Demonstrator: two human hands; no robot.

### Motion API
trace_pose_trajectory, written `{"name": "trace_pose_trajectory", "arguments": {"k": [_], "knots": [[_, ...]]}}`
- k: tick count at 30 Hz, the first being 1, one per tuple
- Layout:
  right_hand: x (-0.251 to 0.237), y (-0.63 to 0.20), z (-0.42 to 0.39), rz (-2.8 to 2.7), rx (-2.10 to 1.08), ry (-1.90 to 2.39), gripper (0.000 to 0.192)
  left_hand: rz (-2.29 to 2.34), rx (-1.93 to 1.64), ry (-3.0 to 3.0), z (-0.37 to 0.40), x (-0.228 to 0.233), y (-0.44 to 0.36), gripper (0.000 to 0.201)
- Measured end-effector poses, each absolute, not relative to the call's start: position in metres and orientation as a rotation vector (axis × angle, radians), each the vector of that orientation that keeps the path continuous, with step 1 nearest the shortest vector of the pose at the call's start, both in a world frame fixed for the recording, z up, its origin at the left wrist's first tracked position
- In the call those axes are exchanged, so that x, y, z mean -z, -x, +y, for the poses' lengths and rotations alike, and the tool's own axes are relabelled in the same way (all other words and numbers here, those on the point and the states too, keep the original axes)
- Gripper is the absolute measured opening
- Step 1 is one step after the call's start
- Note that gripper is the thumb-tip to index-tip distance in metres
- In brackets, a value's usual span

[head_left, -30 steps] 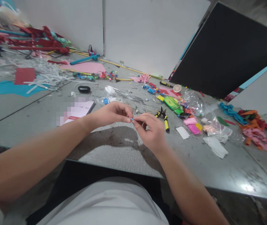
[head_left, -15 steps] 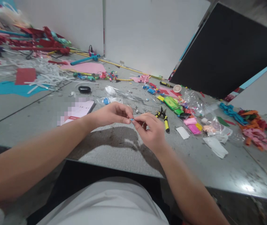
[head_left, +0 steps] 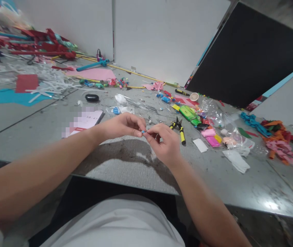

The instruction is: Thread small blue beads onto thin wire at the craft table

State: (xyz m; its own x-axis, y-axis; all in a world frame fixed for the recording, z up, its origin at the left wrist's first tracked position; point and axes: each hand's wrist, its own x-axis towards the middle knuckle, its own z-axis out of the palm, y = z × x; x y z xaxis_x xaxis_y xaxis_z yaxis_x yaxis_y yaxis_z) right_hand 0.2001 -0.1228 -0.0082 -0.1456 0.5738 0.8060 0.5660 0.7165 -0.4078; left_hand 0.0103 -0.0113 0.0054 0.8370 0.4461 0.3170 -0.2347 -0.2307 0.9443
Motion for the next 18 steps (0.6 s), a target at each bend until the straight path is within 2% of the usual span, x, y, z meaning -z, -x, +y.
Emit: {"name": "trace_pose_trajectory", "arguments": {"k": [7, 18], "knots": [[0.0094, -0.2007, -0.1223, -1.813, -0.010, 0.888, 0.010, 0.141, -0.596, -1.723, -0.0111, -0.0086, -0.0094, 0.027], [0.0101, -0.2024, -0.1210, -1.807, -0.137, 0.947, 0.014, 0.106, -0.526, -1.740, -0.0093, -0.0097, -0.0082, 0.018]]}}
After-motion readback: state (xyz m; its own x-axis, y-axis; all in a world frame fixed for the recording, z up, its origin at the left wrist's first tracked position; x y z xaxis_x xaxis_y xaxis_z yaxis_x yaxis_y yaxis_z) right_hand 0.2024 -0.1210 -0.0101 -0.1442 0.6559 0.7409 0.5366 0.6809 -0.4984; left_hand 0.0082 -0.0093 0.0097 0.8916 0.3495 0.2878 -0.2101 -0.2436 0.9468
